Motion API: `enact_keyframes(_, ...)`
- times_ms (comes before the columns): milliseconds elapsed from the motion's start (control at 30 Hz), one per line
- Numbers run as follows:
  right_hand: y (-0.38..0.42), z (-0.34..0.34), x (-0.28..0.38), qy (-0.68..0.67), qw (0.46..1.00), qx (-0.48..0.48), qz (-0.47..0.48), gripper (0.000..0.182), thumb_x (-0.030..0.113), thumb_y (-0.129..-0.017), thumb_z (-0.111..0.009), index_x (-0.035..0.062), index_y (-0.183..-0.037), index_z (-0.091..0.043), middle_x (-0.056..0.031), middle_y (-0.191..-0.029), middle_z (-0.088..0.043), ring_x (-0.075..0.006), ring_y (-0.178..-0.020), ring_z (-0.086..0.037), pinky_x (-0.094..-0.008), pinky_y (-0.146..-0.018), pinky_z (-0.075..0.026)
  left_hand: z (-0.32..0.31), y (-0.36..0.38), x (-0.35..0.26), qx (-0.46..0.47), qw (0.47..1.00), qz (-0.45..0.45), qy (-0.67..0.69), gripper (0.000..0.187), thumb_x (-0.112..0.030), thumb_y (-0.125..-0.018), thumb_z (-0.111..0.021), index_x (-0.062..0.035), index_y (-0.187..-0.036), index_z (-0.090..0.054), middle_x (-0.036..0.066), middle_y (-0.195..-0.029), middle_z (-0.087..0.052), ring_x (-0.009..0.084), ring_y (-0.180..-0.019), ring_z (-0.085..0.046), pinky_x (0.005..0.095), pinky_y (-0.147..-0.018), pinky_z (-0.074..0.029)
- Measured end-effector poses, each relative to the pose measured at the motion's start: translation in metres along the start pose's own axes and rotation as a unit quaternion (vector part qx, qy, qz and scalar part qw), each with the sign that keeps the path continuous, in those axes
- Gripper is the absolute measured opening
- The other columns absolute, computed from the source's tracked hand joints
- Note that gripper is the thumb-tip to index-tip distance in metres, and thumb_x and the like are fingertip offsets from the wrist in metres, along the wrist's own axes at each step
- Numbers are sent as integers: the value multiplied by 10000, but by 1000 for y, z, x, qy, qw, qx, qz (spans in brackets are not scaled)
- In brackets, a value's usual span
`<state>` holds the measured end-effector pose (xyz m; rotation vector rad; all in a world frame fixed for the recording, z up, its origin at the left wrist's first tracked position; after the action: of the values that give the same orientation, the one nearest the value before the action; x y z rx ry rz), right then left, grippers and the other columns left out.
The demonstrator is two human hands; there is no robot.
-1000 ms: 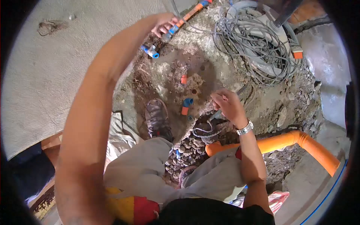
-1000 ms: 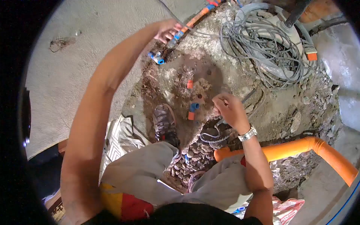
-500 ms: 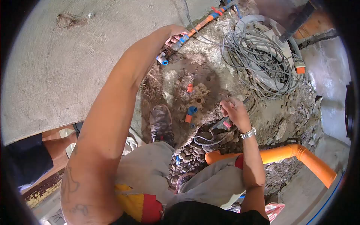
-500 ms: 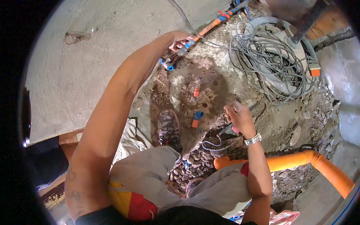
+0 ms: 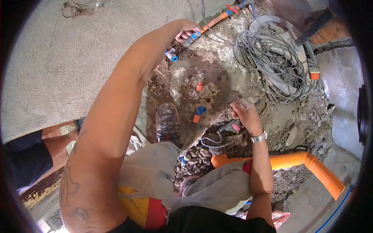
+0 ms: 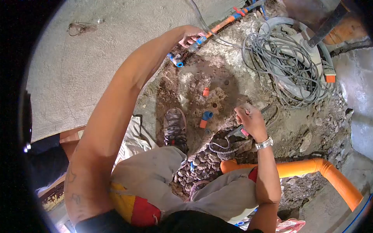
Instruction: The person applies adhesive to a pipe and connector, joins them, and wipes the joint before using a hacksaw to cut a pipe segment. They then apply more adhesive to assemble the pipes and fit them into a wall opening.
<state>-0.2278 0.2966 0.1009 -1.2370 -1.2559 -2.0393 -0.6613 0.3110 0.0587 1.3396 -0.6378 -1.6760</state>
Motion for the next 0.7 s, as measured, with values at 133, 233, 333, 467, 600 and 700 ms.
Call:
enact_keyframes(133,-1,9,-7,13,1000,1,-6,203,192,-994,-629,-7,-992,-670,-21,-744,-655,-93,-634,-604,-269,-580,-489,4,-8,1,-15,1000,2,16,267,-468,-854,-726,-268,-831,-550,-93,-744,-376,112,-698,-366,382,-748,-359)
enact_keyframes(233,8,67,-20,70,995,-74,14,131,128,-940,-623,18,-914,-689,-18,-755,-666,-98,-634,-608,-275,-594,-510,2,-16,9,-3,999,-33,34,275,-496,-844,-721,-252,-915,-616,-65,-809,-421,128,-731,-384,392,-710,-384)
enact_keyframes(333,35,135,-87,122,957,-240,-106,195,175,-924,-592,27,-964,-713,-79,-777,-692,-171,-652,-644,-331,-617,-528,-1,-9,15,-92,993,-65,28,383,-568,-821,-725,-206,-922,-648,-35,-816,-438,150,-744,-389,367,-722,-398)
enact_keyframes(467,68,70,-158,493,858,-98,-107,401,455,-969,-528,130,-1060,-744,-173,-949,-726,-408,-879,-678,-520,-831,-534,7,-32,14,-80,994,-78,0,358,-539,-841,-717,-194,-932,-688,9,-821,-564,159,-713,-492,369,-700,-431)
enact_keyframes(600,66,-1,-222,362,904,-113,-196,433,490,-986,-510,120,-1109,-697,-194,-938,-727,-357,-779,-702,-508,-671,-586,-7,1,10,-49,992,-107,40,427,-473,-816,-760,-111,-1037,-715,77,-1006,-672,214,-843,-593,415,-750,-484)
enact_keyframes(700,79,-33,-208,106,951,-156,-245,413,432,-958,-566,41,-997,-692,-177,-714,-688,-288,-523,-666,-453,-532,-576,-10,-2,8,-42,985,-122,117,433,-404,-798,-780,-60,-1055,-716,98,-1041,-668,242,-887,-599,446,-795,-499)
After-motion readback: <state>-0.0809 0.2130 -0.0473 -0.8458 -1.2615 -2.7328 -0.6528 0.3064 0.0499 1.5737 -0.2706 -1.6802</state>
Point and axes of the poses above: each hand's wrist, its own y-axis away from the middle knuckle, its own z-axis out of the back of the hand, x = y × z, the point moved 5 cm from there along -y, towards the middle knuckle
